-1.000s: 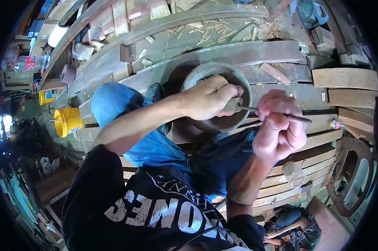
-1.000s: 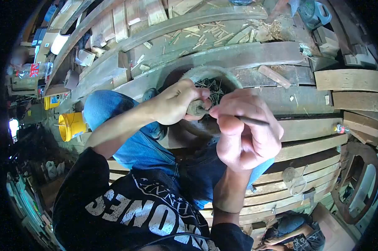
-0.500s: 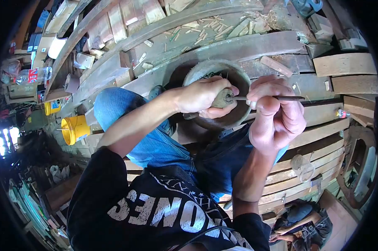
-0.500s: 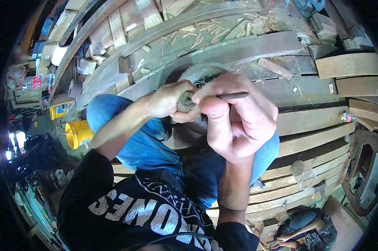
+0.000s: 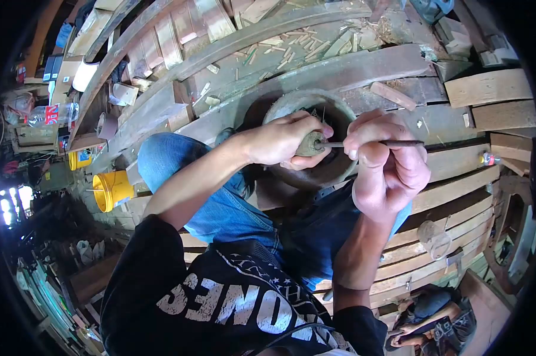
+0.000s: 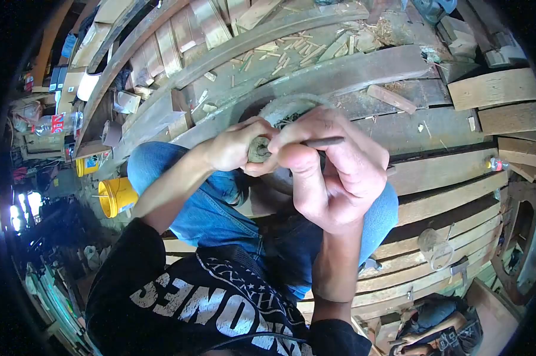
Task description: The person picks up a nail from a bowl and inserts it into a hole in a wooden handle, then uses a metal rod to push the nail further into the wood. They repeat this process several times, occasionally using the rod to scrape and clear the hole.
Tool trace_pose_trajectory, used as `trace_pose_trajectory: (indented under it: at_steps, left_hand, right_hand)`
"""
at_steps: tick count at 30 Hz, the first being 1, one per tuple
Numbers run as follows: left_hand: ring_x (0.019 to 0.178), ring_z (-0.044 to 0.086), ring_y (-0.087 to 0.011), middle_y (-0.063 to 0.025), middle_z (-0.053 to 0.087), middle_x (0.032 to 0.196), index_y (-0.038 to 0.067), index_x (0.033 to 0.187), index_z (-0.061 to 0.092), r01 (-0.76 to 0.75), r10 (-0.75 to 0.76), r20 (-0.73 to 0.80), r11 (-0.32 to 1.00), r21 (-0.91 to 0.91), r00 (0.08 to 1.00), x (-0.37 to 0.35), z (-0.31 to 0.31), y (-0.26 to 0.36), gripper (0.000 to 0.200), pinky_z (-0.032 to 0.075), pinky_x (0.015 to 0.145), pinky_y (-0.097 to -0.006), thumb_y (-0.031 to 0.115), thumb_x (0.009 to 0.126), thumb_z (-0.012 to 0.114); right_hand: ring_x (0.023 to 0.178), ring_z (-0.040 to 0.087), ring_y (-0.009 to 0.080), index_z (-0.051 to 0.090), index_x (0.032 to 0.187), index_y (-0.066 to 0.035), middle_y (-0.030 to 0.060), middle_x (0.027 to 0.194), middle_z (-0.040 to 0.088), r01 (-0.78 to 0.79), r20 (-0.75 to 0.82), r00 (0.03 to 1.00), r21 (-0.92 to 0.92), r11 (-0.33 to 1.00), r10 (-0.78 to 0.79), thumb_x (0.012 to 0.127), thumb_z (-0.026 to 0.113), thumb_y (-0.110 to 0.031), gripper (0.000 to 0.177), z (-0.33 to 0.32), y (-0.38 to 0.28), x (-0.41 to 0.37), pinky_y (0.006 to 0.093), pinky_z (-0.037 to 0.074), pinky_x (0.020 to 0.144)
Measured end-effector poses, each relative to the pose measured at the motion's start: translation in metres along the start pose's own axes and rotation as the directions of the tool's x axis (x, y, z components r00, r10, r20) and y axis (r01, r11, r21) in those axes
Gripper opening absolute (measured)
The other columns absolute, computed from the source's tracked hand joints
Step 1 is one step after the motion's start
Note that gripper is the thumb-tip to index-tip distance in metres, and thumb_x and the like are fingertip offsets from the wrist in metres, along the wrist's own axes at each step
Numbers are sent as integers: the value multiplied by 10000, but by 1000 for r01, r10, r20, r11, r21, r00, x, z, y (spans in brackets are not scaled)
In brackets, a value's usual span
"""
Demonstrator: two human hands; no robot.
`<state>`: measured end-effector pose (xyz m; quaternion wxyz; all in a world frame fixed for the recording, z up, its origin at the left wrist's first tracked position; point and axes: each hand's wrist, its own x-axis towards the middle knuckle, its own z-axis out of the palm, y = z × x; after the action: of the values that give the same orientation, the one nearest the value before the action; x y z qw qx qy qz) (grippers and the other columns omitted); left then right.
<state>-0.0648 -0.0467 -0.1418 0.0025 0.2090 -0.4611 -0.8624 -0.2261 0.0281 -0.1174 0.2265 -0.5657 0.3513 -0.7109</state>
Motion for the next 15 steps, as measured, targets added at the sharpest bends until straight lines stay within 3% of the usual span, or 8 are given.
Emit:
trace_pose_trajectory:
  at_steps: [1,3,4,7,8,11,13,15]
  left_hand:
    - [424,321,-107,2,386,514,37,700,495,-1,1,-1,1000,3,1000,-1,1,0,445,285,416,-252,288,991,269]
    - [446,382,-121,-48,433,523,-1,795,566,-89,146,-203,961,263,968,-4,8,5,421,295,438,-276,318,972,355]
    - [446,382,-121,-48,433,523,-1,795,566,-91,148,-203,960,266,968,-5,11,10,421,295,438,-276,318,972,355]
    - [474,478,-170,-90,527,524,-37,658,582,-131,314,-255,826,548,915,-10,20,28,472,367,492,-309,298,935,397]
    - [490,518,-201,-119,566,539,-40,607,571,-206,452,-229,726,656,862,-7,17,22,510,398,524,-329,310,929,386]
    - [498,531,-219,-148,582,559,-42,604,571,-249,482,-248,750,613,840,-11,20,28,541,407,540,-336,323,935,350]
    - [469,492,-199,-116,541,519,-25,569,542,-269,504,-263,753,600,823,-9,23,27,584,379,504,-324,360,946,316]
    - [442,433,-171,-77,483,484,2,532,498,-234,423,-355,853,466,834,-9,26,30,603,333,467,-306,390,952,304]
  right_hand:
    - [588,507,170,563,777,33,85,672,574,2,-7,1000,8,1000,-2,932,594,-207,288,0,0,0,297,445,560]
    - [580,501,169,560,778,32,83,661,563,37,-7,999,10,999,-37,933,593,-221,299,-1,1,-1,300,444,555]
    - [573,496,169,557,780,31,80,649,553,69,-8,998,11,998,-69,934,592,-236,310,-2,2,0,303,444,550]
    - [585,581,204,590,789,48,101,691,630,70,-44,997,24,997,-69,886,653,-152,230,-2,-9,2,310,483,551]
    - [592,588,209,598,802,44,97,686,628,83,-72,994,32,996,-80,890,638,-132,201,1,-9,0,309,485,559]
    - [595,597,219,606,807,43,98,679,632,57,-68,996,11,998,-57,890,624,-107,174,1,-16,0,319,492,576]
    - [622,571,206,604,775,4,92,712,601,17,-103,995,13,1000,-16,857,647,-130,162,4,-22,-1,307,475,579]
    - [617,364,167,516,744,-54,49,721,425,53,-156,986,-39,998,-59,974,470,-370,393,5,-26,1,278,337,528]
